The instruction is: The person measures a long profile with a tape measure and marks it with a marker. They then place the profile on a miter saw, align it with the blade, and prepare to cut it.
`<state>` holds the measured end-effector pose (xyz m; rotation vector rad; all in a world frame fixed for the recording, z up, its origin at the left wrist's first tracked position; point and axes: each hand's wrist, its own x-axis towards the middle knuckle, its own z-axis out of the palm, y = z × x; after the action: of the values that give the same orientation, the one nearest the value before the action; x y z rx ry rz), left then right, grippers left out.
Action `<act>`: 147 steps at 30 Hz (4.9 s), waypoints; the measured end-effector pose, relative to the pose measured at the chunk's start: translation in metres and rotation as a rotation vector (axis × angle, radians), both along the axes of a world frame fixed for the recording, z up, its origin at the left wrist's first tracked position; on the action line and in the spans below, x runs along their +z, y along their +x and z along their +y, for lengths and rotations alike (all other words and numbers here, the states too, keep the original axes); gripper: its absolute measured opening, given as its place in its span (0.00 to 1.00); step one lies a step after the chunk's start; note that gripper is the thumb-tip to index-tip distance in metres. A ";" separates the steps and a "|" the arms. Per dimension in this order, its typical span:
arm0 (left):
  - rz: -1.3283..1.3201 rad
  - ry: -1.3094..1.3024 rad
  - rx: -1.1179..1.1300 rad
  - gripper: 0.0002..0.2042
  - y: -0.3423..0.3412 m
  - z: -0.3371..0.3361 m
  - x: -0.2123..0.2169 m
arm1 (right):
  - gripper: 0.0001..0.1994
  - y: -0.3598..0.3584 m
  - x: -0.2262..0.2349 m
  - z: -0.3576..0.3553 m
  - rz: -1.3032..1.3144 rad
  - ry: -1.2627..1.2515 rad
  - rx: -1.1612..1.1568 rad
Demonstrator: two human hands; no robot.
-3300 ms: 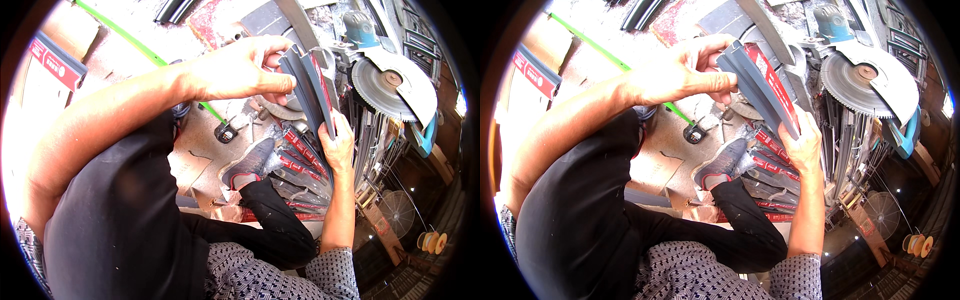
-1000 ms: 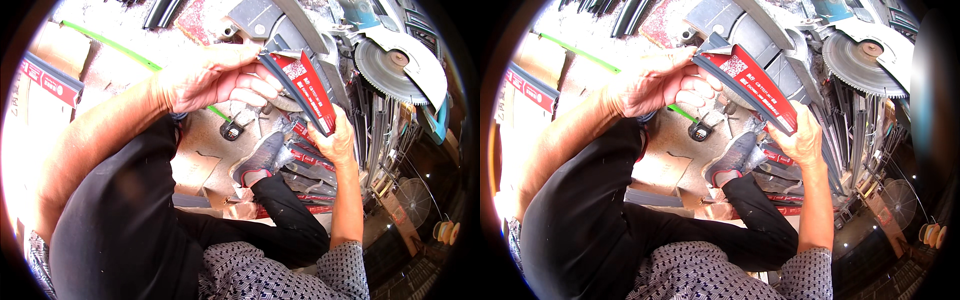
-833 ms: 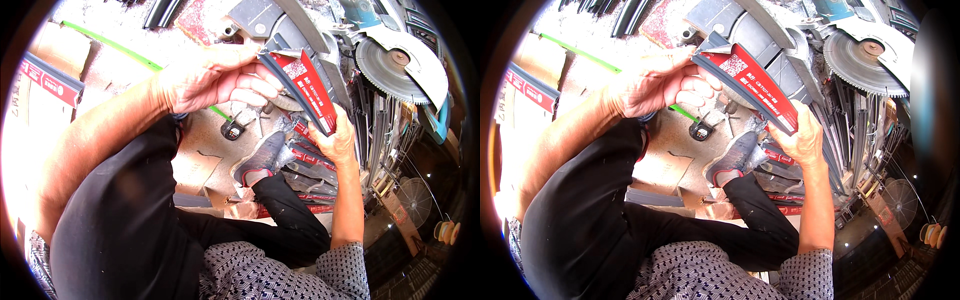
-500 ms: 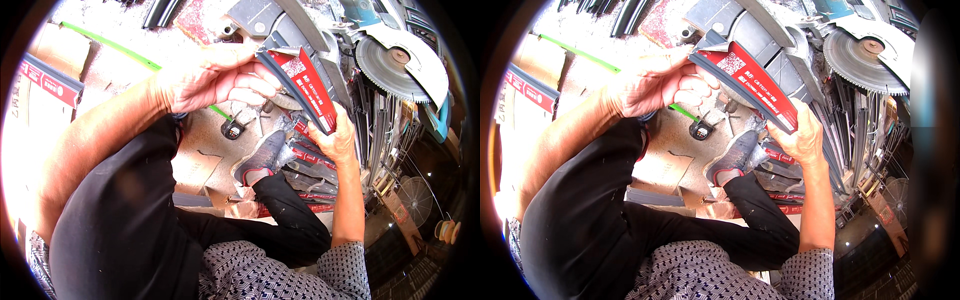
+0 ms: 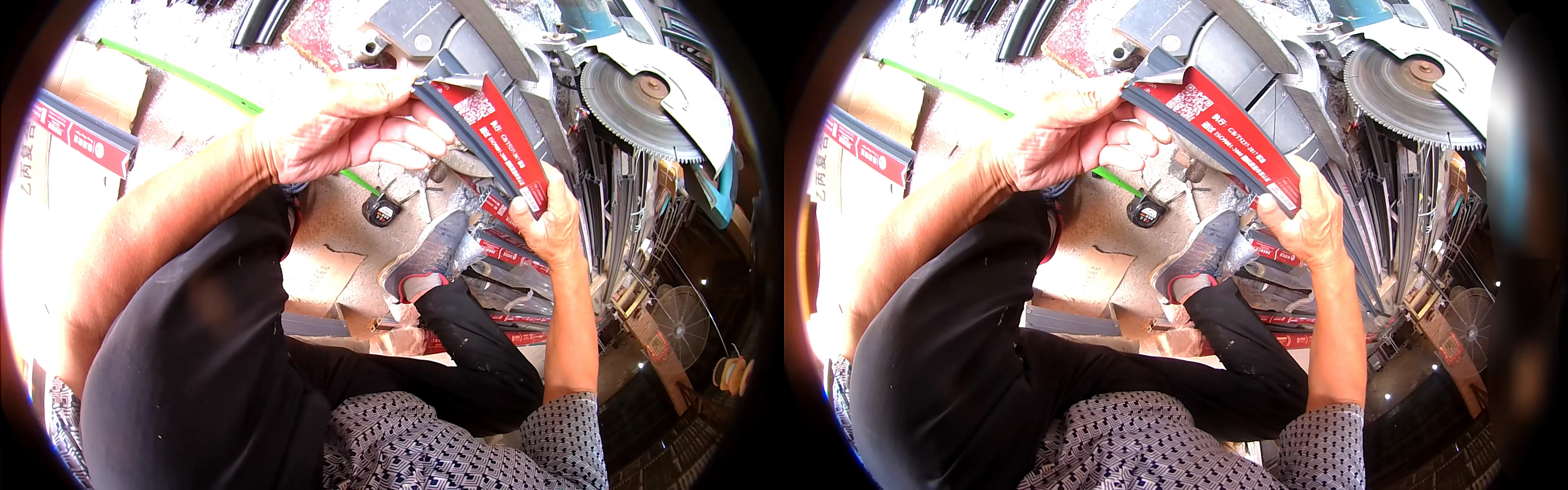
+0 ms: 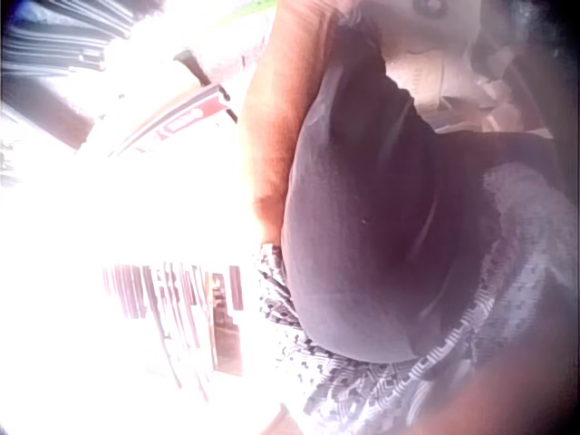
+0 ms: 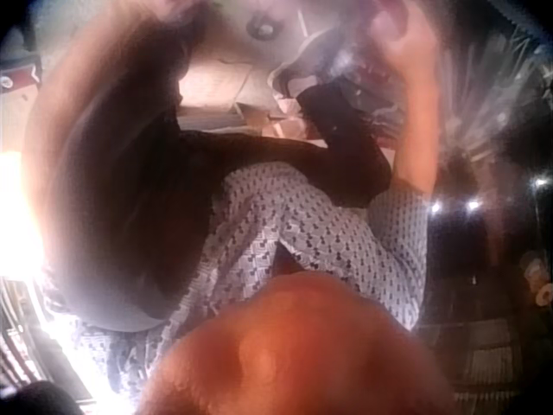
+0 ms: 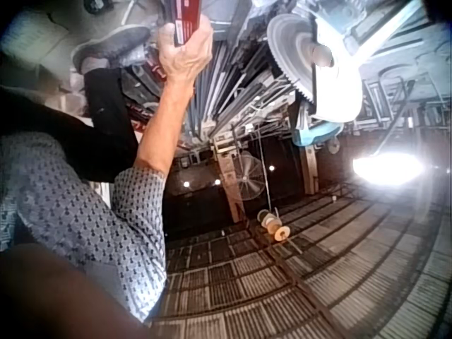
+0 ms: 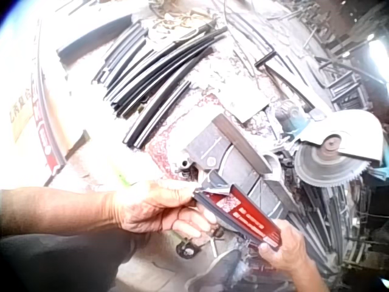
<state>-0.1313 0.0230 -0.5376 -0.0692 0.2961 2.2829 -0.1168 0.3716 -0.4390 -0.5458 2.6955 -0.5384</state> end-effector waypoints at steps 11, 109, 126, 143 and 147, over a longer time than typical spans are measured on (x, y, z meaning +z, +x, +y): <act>0.080 -0.046 -0.002 0.25 0.000 -0.002 -0.001 | 0.19 0.001 -0.005 0.001 0.011 -0.055 -0.015; 0.812 -1.414 0.553 0.20 -0.052 -0.049 0.045 | 0.29 -0.013 -0.062 -0.016 0.210 0.062 0.052; 2.047 -1.773 -0.405 0.11 -0.130 -0.016 0.003 | 0.18 -0.098 -0.089 -0.159 -0.063 -0.007 0.105; 2.161 -1.886 -0.313 0.17 -0.191 -0.100 -0.020 | 0.17 -0.051 -0.118 -0.156 0.582 -0.270 -0.191; 2.137 -1.896 -0.374 0.19 -0.197 -0.111 -0.017 | 0.11 0.007 -0.130 -0.124 0.338 -0.438 -0.608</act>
<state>-0.3288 -0.0881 -0.5549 1.2425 2.7427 0.0270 -0.1097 0.2479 -0.5686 0.1244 3.0624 -1.3205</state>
